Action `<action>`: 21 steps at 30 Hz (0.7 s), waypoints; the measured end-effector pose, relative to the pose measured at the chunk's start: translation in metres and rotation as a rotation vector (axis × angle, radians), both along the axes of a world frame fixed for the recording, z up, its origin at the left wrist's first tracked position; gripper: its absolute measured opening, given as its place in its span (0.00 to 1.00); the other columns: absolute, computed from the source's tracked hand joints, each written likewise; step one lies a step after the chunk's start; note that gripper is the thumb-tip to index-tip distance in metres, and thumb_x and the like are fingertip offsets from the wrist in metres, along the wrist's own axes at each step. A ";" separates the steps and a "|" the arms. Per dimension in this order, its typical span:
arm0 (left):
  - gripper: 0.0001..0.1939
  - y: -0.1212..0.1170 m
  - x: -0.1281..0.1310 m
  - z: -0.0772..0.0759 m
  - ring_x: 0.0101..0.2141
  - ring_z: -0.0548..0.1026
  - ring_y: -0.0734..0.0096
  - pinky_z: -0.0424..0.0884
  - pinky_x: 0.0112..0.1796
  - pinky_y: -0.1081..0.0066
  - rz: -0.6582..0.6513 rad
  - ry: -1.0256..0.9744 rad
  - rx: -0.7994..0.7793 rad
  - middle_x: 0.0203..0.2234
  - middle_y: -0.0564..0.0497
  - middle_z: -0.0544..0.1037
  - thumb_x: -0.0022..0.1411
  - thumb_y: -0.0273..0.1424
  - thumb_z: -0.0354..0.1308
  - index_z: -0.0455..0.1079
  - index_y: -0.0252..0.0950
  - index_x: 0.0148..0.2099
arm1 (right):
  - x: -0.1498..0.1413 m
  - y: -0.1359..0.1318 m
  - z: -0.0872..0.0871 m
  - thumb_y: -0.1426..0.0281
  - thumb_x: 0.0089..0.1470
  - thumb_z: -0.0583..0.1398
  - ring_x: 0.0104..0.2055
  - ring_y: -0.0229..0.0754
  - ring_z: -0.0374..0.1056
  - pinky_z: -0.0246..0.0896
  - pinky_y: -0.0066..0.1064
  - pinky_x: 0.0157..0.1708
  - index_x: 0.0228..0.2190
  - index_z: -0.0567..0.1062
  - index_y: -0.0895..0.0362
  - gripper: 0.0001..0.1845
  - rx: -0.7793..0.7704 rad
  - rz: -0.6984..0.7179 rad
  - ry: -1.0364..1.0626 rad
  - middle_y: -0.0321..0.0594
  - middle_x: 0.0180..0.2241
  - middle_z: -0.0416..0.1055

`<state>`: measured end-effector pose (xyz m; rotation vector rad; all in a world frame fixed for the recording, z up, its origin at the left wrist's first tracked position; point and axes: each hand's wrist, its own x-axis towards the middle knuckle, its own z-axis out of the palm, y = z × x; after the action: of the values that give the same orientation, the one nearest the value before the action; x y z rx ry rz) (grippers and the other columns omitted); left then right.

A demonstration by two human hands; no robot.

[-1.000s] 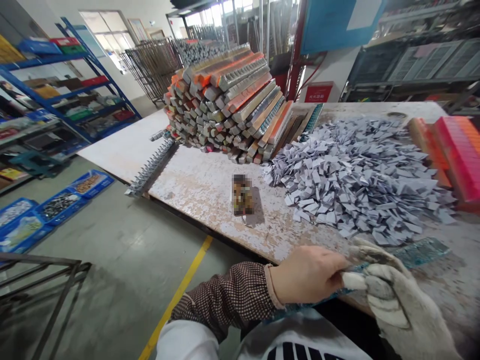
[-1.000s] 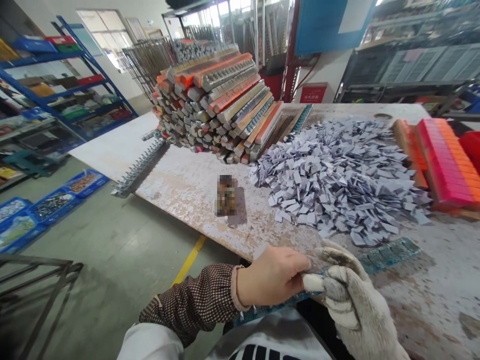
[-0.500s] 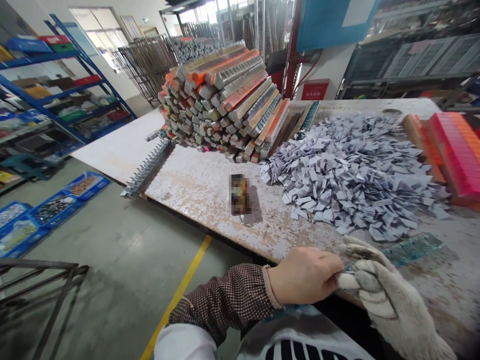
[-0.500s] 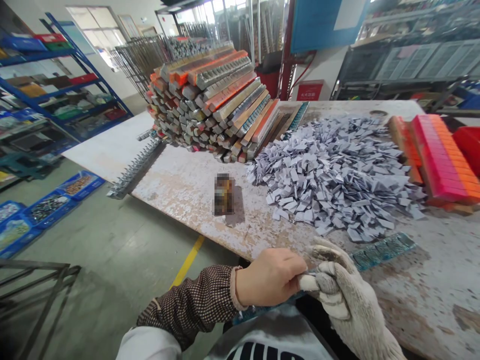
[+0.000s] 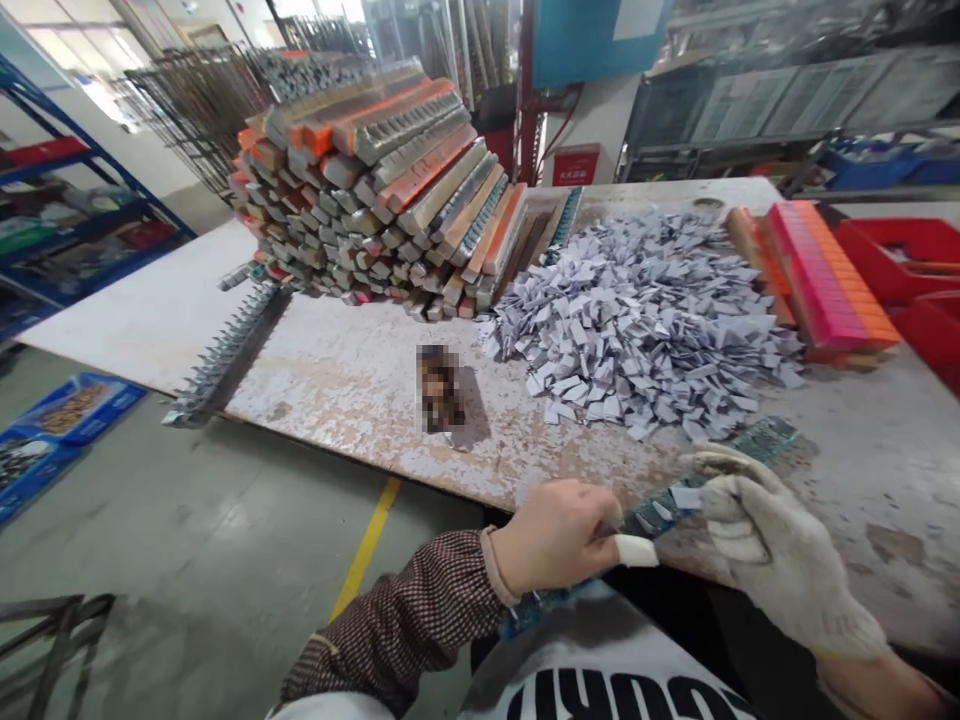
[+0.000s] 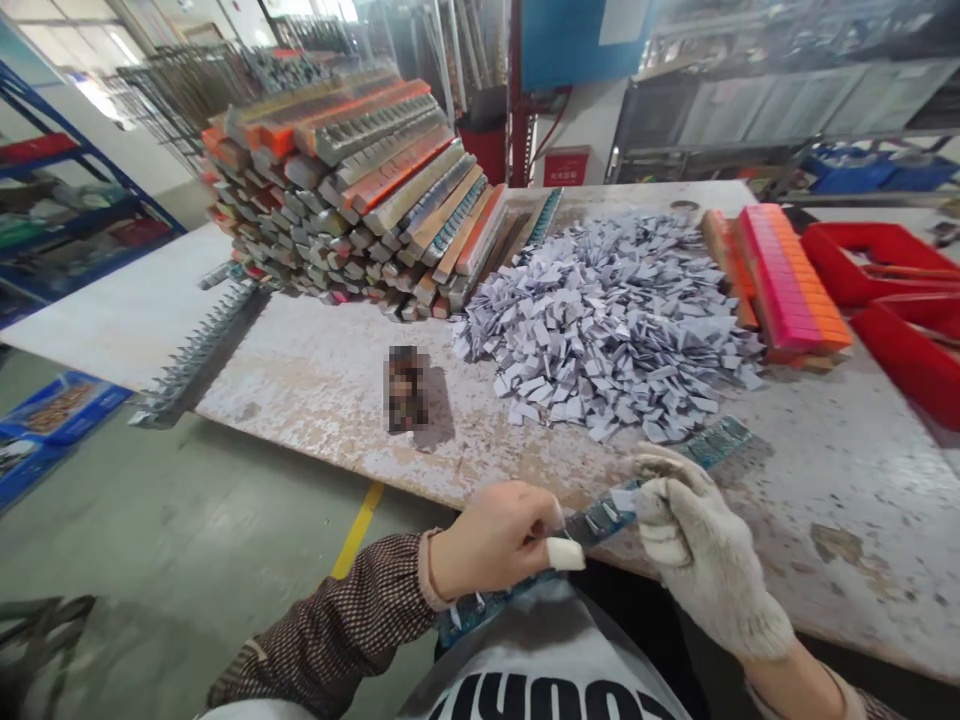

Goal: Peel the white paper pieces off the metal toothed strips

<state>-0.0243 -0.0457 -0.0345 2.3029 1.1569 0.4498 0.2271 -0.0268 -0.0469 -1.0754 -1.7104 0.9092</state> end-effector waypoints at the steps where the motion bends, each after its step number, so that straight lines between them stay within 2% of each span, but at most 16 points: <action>1: 0.16 -0.002 -0.003 0.001 0.38 0.78 0.64 0.71 0.39 0.69 0.004 -0.016 -0.021 0.37 0.50 0.80 0.68 0.45 0.64 0.70 0.37 0.44 | 0.005 0.003 0.000 0.61 0.70 0.49 0.12 0.40 0.50 0.46 0.32 0.07 0.55 0.72 0.45 0.18 -0.002 -0.025 -0.030 0.31 0.19 0.61; 2: 0.20 -0.004 -0.006 0.002 0.40 0.78 0.62 0.72 0.42 0.67 0.005 -0.024 -0.040 0.39 0.49 0.80 0.67 0.48 0.64 0.70 0.37 0.47 | 0.009 0.004 -0.001 0.62 0.71 0.48 0.12 0.41 0.52 0.50 0.33 0.08 0.54 0.71 0.47 0.18 0.035 -0.063 -0.096 0.31 0.19 0.61; 4: 0.26 -0.009 -0.009 0.003 0.45 0.77 0.57 0.73 0.46 0.62 -0.005 -0.013 -0.071 0.45 0.45 0.79 0.65 0.53 0.65 0.69 0.36 0.51 | 0.014 0.004 -0.005 0.63 0.69 0.51 0.18 0.45 0.64 0.65 0.38 0.17 0.50 0.72 0.49 0.14 0.147 -0.138 -0.249 0.35 0.23 0.67; 6: 0.29 -0.012 -0.010 0.002 0.48 0.75 0.53 0.73 0.49 0.58 -0.030 0.024 -0.106 0.49 0.42 0.77 0.64 0.53 0.65 0.68 0.36 0.55 | 0.014 0.003 -0.009 0.65 0.66 0.56 0.36 0.52 0.76 0.76 0.45 0.34 0.39 0.74 0.49 0.06 0.238 -0.174 -0.363 0.42 0.32 0.75; 8: 0.28 -0.014 -0.009 0.000 0.51 0.74 0.51 0.73 0.51 0.56 -0.061 0.069 -0.144 0.51 0.41 0.75 0.65 0.49 0.65 0.66 0.36 0.58 | 0.012 0.002 -0.014 0.68 0.63 0.60 0.53 0.56 0.74 0.73 0.50 0.49 0.30 0.71 0.50 0.07 0.343 -0.177 -0.457 0.45 0.42 0.78; 9: 0.28 -0.014 -0.008 -0.001 0.51 0.74 0.51 0.73 0.52 0.55 -0.074 0.089 -0.158 0.52 0.41 0.75 0.66 0.46 0.64 0.65 0.36 0.59 | 0.011 0.002 -0.016 0.71 0.63 0.60 0.57 0.57 0.72 0.70 0.51 0.53 0.29 0.70 0.51 0.09 0.410 -0.167 -0.518 0.46 0.45 0.78; 11: 0.26 -0.015 -0.007 -0.002 0.51 0.73 0.51 0.74 0.52 0.54 -0.090 0.113 -0.181 0.53 0.41 0.74 0.67 0.43 0.63 0.64 0.37 0.61 | 0.012 0.004 -0.020 0.74 0.63 0.60 0.58 0.56 0.71 0.68 0.52 0.56 0.31 0.70 0.53 0.08 0.539 -0.134 -0.632 0.47 0.46 0.77; 13: 0.26 -0.014 -0.007 -0.003 0.51 0.74 0.51 0.74 0.52 0.54 -0.092 0.115 -0.199 0.53 0.41 0.74 0.67 0.43 0.63 0.63 0.37 0.61 | 0.016 0.008 -0.021 0.75 0.63 0.60 0.58 0.55 0.71 0.68 0.51 0.57 0.33 0.71 0.53 0.07 0.595 -0.113 -0.690 0.47 0.45 0.77; 21: 0.26 -0.013 -0.007 -0.003 0.51 0.75 0.51 0.75 0.51 0.55 -0.085 0.091 -0.253 0.53 0.42 0.73 0.65 0.41 0.63 0.63 0.38 0.60 | 0.019 0.019 -0.018 0.75 0.61 0.59 0.59 0.57 0.70 0.66 0.53 0.59 0.33 0.74 0.55 0.05 0.574 -0.069 -0.799 0.49 0.45 0.77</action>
<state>-0.0308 -0.0583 -0.0373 2.1595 1.0861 0.1578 0.2464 -0.0082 -0.0651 -1.1451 -2.3466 -0.1306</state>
